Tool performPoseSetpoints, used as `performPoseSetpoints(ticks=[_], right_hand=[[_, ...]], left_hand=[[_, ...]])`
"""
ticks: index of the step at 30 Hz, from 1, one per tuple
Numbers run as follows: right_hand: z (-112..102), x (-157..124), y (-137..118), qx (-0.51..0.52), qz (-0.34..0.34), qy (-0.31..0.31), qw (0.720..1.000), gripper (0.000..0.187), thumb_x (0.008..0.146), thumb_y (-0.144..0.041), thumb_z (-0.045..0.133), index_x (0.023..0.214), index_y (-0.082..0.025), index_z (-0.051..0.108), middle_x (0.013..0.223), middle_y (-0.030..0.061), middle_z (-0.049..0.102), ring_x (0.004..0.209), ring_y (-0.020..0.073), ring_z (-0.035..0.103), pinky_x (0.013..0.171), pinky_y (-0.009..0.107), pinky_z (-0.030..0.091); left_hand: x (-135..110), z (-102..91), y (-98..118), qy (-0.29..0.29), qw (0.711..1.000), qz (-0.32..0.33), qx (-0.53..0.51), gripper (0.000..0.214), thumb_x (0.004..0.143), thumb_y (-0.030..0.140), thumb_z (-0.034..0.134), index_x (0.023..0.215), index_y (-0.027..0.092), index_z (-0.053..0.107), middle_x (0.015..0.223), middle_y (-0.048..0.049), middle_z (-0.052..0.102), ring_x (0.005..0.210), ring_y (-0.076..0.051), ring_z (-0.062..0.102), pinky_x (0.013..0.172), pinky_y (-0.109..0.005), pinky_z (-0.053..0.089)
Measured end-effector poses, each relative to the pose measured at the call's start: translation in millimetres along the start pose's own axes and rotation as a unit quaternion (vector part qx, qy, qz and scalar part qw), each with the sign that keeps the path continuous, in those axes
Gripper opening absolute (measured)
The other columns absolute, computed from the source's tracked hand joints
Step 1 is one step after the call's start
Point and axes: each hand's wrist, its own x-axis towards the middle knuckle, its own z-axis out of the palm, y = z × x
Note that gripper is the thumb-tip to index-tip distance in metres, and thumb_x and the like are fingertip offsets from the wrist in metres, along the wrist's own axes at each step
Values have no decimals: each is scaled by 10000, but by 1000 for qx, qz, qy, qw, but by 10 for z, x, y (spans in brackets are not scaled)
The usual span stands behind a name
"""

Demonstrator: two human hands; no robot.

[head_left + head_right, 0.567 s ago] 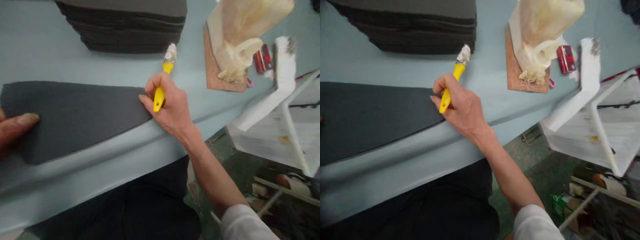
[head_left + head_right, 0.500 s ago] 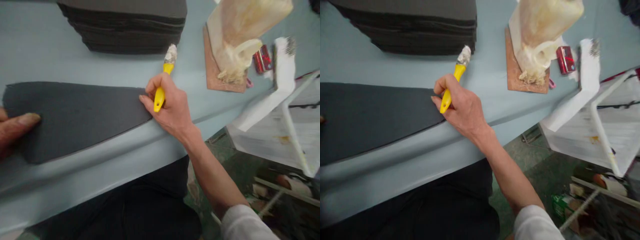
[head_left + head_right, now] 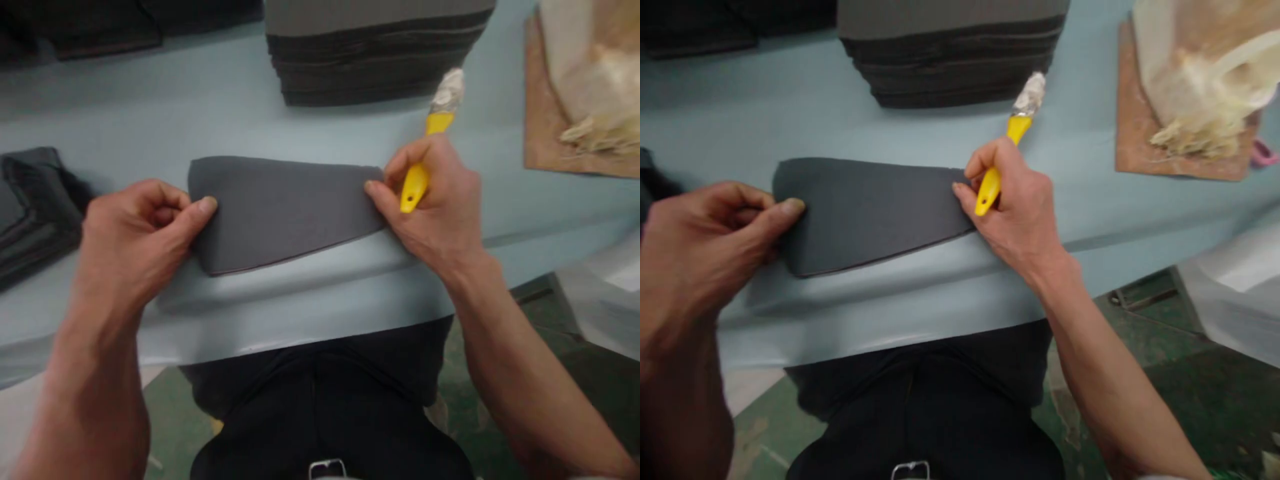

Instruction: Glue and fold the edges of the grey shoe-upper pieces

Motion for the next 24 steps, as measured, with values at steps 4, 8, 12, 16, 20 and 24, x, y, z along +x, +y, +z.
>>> performPoseSetpoints(ticks=[4,8,12,16,20,24], right_hand=[[-14,-1,-15,-5,12,4,1000,239,902,-301,857,929,-274,621,815,-35,713,669,141,663,671,326,566],[-27,-17,-21,-25,13,9,1000,244,897,-289,869,964,-278,634,806,-44,710,664,139,642,663,329,535],[-22,-34,-32,-39,-19,35,998,243,866,-232,862,924,-275,630,790,-45,676,636,141,618,617,313,499],[-22,-50,-58,-62,-25,52,996,231,860,-215,850,893,-273,629,802,-29,659,664,167,620,648,320,499],[-37,-56,-63,-75,-27,45,996,211,884,-241,828,898,-278,620,811,-22,660,681,181,632,662,327,513],[-35,-49,-42,-81,-40,44,995,209,895,-265,804,896,-285,597,806,-36,659,677,165,635,656,318,523]], left_hand=[[0,47,83,13,999,-3,-41,332,822,493,778,740,194,656,578,67,529,524,-66,392,475,-224,243],[1,56,89,-1,998,2,-69,328,802,488,787,742,193,657,566,65,532,517,-67,397,465,-219,244],[23,27,61,-13,996,0,-87,317,796,470,792,729,193,655,557,66,525,505,-60,385,447,-209,240],[34,8,54,-32,993,-4,-111,289,803,446,789,723,203,656,528,69,522,454,-63,396,411,-206,251],[25,9,54,-41,989,-4,-139,257,828,397,798,728,205,659,503,74,524,416,-70,426,382,-196,267],[13,5,43,-43,989,-2,-142,242,877,322,814,738,188,668,497,87,531,404,-50,425,380,-170,260]])
